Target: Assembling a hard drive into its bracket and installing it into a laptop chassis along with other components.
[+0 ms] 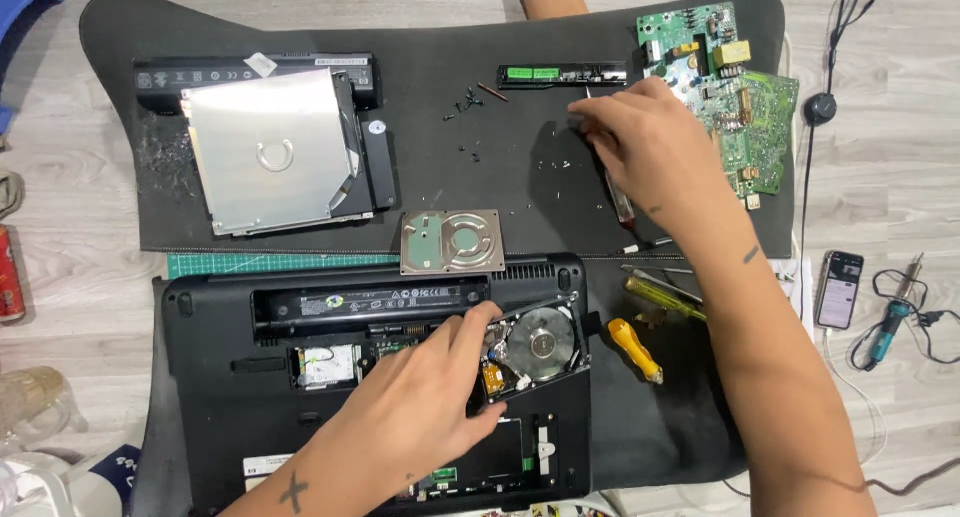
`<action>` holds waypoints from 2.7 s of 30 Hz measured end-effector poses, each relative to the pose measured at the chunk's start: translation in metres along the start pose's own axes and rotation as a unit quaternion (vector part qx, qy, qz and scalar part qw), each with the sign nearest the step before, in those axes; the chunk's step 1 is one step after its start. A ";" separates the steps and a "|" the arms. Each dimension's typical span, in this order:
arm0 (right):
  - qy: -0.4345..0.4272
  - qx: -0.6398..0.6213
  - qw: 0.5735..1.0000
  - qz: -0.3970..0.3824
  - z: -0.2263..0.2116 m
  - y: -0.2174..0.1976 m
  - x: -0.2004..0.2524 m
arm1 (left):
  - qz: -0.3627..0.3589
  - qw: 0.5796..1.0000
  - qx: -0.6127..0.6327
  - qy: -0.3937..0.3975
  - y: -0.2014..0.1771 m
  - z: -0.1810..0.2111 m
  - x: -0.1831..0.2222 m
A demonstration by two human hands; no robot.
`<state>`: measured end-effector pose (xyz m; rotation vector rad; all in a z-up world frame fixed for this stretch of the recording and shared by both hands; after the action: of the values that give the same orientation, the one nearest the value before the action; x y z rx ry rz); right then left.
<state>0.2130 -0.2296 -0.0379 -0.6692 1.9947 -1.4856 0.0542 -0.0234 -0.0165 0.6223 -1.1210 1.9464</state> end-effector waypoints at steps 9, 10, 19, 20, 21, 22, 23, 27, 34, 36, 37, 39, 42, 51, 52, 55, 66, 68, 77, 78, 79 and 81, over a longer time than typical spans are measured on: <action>0.021 0.009 0.999 -0.023 -0.003 0.010 0.003 | 0.063 0.996 -0.059 0.026 0.000 0.000 0.005; 0.031 -0.008 0.999 -0.025 0.000 0.012 0.005 | 0.061 0.996 -0.064 0.032 0.000 0.000 0.005; -0.001 0.008 0.995 0.098 -0.026 -0.034 0.043 | 0.125 0.985 -0.106 0.055 0.001 0.000 0.008; -0.006 0.002 0.993 0.114 -0.034 -0.040 0.048 | 0.144 0.981 -0.117 0.063 0.002 0.001 0.008; -0.006 0.003 0.993 0.115 -0.040 -0.042 0.054 | 0.146 0.980 -0.118 0.063 0.002 0.001 0.009; 0.010 -0.004 0.993 0.115 -0.045 -0.042 0.061 | 0.150 0.980 -0.112 0.065 0.001 0.001 0.010; 0.025 -0.012 0.993 0.115 -0.049 -0.043 0.067 | 0.154 0.980 -0.107 0.066 0.000 0.002 0.011; 0.046 -0.019 0.983 0.174 -0.044 -0.029 0.091 | 0.140 0.983 -0.063 0.095 -0.013 0.013 0.023; 0.019 0.001 0.981 0.193 -0.044 -0.014 0.100 | 0.133 0.984 -0.070 0.098 -0.010 0.014 0.023; 0.010 -0.007 0.981 0.194 -0.046 -0.014 0.100 | 0.131 0.984 -0.078 0.097 -0.009 0.013 0.022; 0.012 -0.007 0.981 0.195 -0.047 -0.016 0.100 | 0.133 0.983 -0.079 0.102 -0.008 0.012 0.022; 0.011 -0.008 0.980 0.198 -0.048 -0.017 0.099 | 0.137 0.982 -0.081 0.106 -0.009 0.013 0.022; 0.010 -0.023 0.978 0.208 -0.046 -0.016 0.099 | 0.140 0.981 -0.081 0.105 -0.010 0.013 0.024; 0.021 -0.019 0.977 0.212 -0.045 -0.015 0.104 | 0.161 0.975 -0.082 0.128 -0.012 0.014 0.030; 0.020 -0.015 0.977 0.213 -0.043 -0.014 0.105 | 0.155 0.979 -0.058 0.121 -0.013 0.012 0.030; 0.019 -0.012 0.978 0.210 -0.048 -0.017 0.105 | 0.165 0.982 -0.008 0.085 -0.034 0.004 0.031; -0.016 0.005 0.986 0.167 -0.059 -0.025 0.103 | 0.442 0.877 0.025 -0.188 -0.126 -0.097 -0.006; -0.012 0.017 0.987 0.160 -0.059 -0.025 0.104 | 0.432 0.871 0.027 -0.232 -0.129 -0.106 -0.019; -0.038 0.027 0.984 0.173 -0.061 -0.024 0.110 | 0.502 0.838 0.044 -0.209 -0.144 -0.113 -0.021; -0.038 0.029 0.983 0.176 -0.062 -0.025 0.110 | 0.505 0.837 0.043 -0.207 -0.150 -0.115 -0.011; -0.036 0.026 0.983 0.180 -0.062 -0.026 0.110 | 0.522 0.834 0.085 -0.161 -0.158 -0.115 0.001; -0.034 0.023 0.982 0.185 -0.065 -0.029 0.108 | 0.537 0.826 0.125 -0.112 -0.168 -0.113 0.023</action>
<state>0.0922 -0.2665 -0.0103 -0.3019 1.9005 -1.2625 0.1766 0.1340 0.0266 0.3552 -1.5702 3.0813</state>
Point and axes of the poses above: each hand's wrist, its own x-axis away from the middle knuckle, its own y-axis out of the palm, z = x × y, the point moved 6 cm from there along -x, towards the middle knuckle, and after that the axes turned 13 degrees about -y, right-handed, at the moved point
